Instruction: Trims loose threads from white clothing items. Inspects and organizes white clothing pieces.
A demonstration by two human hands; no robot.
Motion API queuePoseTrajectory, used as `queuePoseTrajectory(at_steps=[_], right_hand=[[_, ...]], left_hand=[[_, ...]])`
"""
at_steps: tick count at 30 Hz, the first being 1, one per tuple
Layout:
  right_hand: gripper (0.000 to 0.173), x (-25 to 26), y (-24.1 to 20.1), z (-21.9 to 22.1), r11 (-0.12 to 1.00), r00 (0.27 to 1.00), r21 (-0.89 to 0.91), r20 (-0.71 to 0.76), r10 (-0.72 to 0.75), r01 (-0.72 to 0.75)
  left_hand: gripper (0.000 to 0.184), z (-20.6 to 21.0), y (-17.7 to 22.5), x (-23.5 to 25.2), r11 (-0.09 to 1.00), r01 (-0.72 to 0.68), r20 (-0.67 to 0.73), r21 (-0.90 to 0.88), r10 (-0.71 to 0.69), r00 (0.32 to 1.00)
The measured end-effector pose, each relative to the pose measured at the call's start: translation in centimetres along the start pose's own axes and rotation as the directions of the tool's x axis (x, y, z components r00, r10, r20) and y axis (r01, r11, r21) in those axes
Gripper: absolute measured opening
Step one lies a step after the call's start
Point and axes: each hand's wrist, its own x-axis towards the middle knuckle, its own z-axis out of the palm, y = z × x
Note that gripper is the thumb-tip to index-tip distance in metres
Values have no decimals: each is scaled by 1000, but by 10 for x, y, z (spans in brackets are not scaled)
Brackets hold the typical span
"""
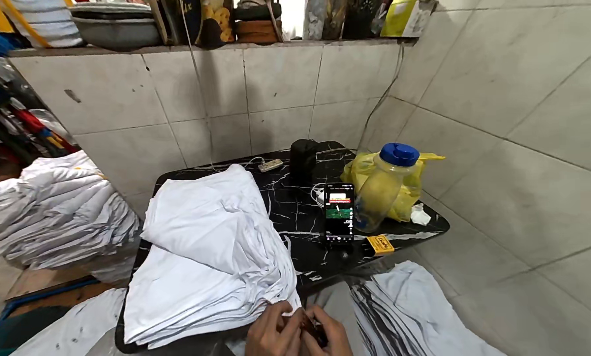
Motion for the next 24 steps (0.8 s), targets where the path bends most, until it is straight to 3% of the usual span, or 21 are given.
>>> queuePoseTrajectory(at_steps=[5,10,13,21,24], right_hand=[[13,0,8,-14,997,997,-30,-25,-76,75],[38,-1,19,-24,973,989,-199,-67,-132,117],[38,-1,22,-25,922,964,-324,-84,-251,212],[31,3,14,-7,823,931,-473,-16,-364,314],[32,6,19,4,844,904,-479,-209,-374,239]], left_hand=[[15,6,1,-3,998,-41,-26,-37,40,999],[12,15,-7,-9,956,42,-134,-291,-84,987],[11,15,-6,-9,930,55,-178,-365,-128,976],[8,16,-5,-12,950,94,-246,-297,-172,954],[10,9,-8,-13,956,98,-175,-277,-150,973]])
